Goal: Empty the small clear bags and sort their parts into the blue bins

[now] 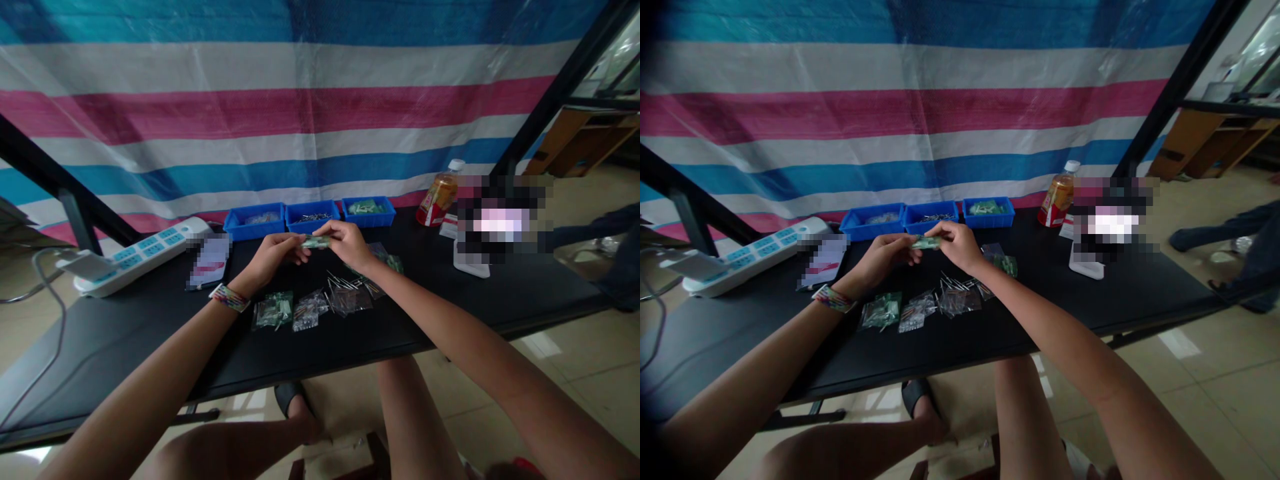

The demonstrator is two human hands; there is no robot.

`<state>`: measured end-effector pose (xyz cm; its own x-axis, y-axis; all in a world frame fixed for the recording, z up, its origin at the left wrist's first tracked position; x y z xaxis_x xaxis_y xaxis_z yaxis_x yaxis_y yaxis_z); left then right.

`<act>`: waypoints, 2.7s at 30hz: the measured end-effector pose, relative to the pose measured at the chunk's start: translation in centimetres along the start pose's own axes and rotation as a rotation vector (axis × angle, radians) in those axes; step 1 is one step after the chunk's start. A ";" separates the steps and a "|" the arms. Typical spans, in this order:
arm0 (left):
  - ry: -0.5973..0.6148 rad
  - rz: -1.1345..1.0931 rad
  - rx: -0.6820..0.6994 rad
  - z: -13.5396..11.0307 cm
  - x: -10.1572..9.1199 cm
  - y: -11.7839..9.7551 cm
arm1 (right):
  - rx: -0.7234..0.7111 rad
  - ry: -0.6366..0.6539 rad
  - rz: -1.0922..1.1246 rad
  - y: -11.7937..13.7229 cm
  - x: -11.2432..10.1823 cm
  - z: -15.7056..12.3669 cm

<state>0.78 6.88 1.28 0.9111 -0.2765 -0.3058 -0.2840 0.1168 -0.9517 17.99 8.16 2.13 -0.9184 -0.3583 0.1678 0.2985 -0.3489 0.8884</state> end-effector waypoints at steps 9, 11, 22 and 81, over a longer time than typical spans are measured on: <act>-0.136 0.115 0.122 -0.1 -1.3 -1.1 | 0.282 -0.083 0.342 -0.4 0.2 -0.7; -0.164 0.169 0.151 -0.2 -1.3 -1.4 | 0.275 -0.056 0.279 -0.5 0.4 -0.7; -0.148 0.046 0.068 -0.1 -1.5 -0.7 | -0.252 -0.304 -0.476 5.5 -6.9 0.7; 0.097 0.030 0.157 -1.2 1.9 -2.7 | 0.138 0.069 0.041 4.0 -1.5 0.2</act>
<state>2.89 4.90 3.26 0.8674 -0.3607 -0.3428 -0.2540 0.2715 -0.9283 20.50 7.52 5.50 -0.8848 -0.4302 0.1793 0.2922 -0.2122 0.9325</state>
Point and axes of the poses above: each hand's wrist, its own z-axis towards the middle knuckle, its own x-axis out of the palm, y = z × x, the point moved 7 cm from there along z, towards the middle knuckle, and after that the axes turned 15 degrees about z, right-handed, at the moved point
